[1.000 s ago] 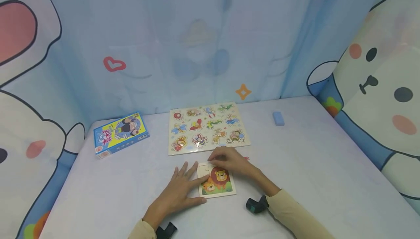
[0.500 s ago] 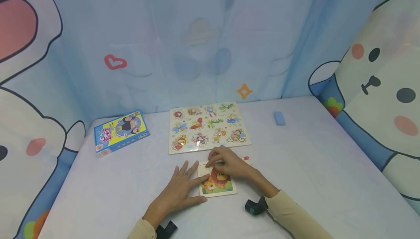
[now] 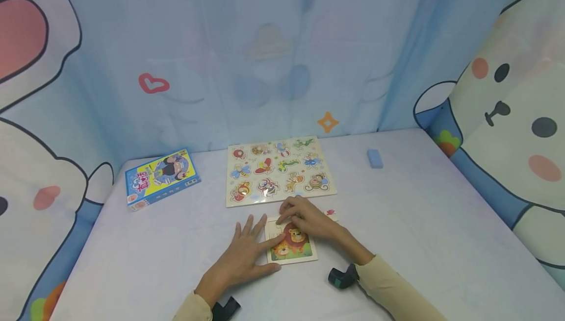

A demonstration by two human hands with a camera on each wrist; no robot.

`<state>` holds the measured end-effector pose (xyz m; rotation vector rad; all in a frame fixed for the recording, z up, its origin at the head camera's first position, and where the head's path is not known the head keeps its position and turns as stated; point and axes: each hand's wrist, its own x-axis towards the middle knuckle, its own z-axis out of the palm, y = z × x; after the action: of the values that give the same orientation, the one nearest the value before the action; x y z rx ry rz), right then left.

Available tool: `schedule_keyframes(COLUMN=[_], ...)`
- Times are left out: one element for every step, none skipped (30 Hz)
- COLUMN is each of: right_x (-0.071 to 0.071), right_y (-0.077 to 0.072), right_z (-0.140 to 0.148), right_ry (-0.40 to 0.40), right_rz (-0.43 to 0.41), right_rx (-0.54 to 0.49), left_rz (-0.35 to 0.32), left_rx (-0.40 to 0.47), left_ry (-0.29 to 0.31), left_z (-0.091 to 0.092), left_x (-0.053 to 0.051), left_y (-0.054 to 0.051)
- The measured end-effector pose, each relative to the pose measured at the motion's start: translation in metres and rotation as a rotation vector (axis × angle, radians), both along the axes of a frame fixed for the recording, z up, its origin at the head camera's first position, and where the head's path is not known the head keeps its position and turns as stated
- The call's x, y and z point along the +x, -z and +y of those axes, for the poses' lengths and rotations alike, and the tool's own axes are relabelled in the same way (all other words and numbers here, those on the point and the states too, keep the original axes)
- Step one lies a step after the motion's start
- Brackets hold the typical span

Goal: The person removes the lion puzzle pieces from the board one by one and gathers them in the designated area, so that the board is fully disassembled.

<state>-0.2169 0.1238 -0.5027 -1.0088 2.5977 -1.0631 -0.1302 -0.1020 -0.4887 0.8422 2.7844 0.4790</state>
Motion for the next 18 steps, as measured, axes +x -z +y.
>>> schedule_keyframes(right_x=[0.0,0.0,0.0,0.0001,0.0002,0.0002,0.0004,0.0005,0.0005,0.0005,0.0005,0.0005,0.0005,0.0004,0.0004,0.0003,0.0003,0.0002], right_y=[-0.0002,-0.0004,-0.0008,-0.0011,-0.001,-0.0011,-0.0014,-0.0013,-0.0012,-0.0011,-0.0009,-0.0008,-0.0006,-0.0002,0.0,0.0,0.0,0.0], right_z=[-0.0001,-0.0002,-0.0004,-0.0005,-0.0006,-0.0007,-0.0008,-0.0009,-0.001,-0.001,-0.0011,-0.0012,-0.0011,-0.0011,-0.0011,-0.001,-0.001,-0.0009], right_ry=[0.0,-0.002,-0.004,-0.005,-0.005,-0.006,-0.008,-0.008,-0.007,-0.007,-0.006,-0.006,-0.006,-0.005,-0.004,-0.004,-0.004,-0.004], right_rz=[0.001,0.002,0.002,0.003,0.002,0.0,0.0,0.0,0.002,0.004,0.005,0.007,0.009,0.008,0.008,0.006,0.003,0.001], right_rx=[-0.001,-0.002,-0.003,-0.004,-0.004,-0.004,-0.006,-0.008,-0.008,-0.008,-0.008,-0.008,-0.008,-0.007,-0.007,-0.009,-0.009,-0.01], left_rz=[-0.005,-0.008,-0.011,-0.013,-0.014,-0.015,-0.016,-0.015,-0.016,-0.016,-0.016,-0.016,-0.015,-0.016,-0.017,-0.017,-0.016,-0.016], left_rx=[0.002,0.004,0.005,0.006,0.006,0.005,0.004,0.004,0.004,0.005,0.006,0.008,0.009,0.011,0.013,0.014,0.015,0.016], left_ry=[-0.002,-0.003,-0.004,-0.005,-0.005,-0.006,-0.006,-0.007,-0.007,-0.007,-0.007,-0.007,-0.007,-0.007,-0.007,-0.007,-0.007,-0.007], left_z=[0.0003,0.0006,0.0008,0.001,0.0012,0.0013,0.0014,0.0014,0.0015,0.0015,0.0016,0.0016,0.0016,0.0016,0.0016,0.0016,0.0016,0.0016], left_x=[0.0,-0.0001,-0.0001,-0.0001,-0.0001,-0.0001,0.0,0.0,0.0001,0.0001,0.0002,0.0003,0.0004,0.0005,0.0007,0.0007,0.0006,0.0006], left_y=[-0.0003,-0.0007,-0.001,-0.0014,-0.0017,-0.002,-0.0022,-0.0023,-0.0025,-0.0026,-0.0027,-0.0028,-0.0029,-0.0031,-0.0033,-0.0034,-0.0034,-0.0035])
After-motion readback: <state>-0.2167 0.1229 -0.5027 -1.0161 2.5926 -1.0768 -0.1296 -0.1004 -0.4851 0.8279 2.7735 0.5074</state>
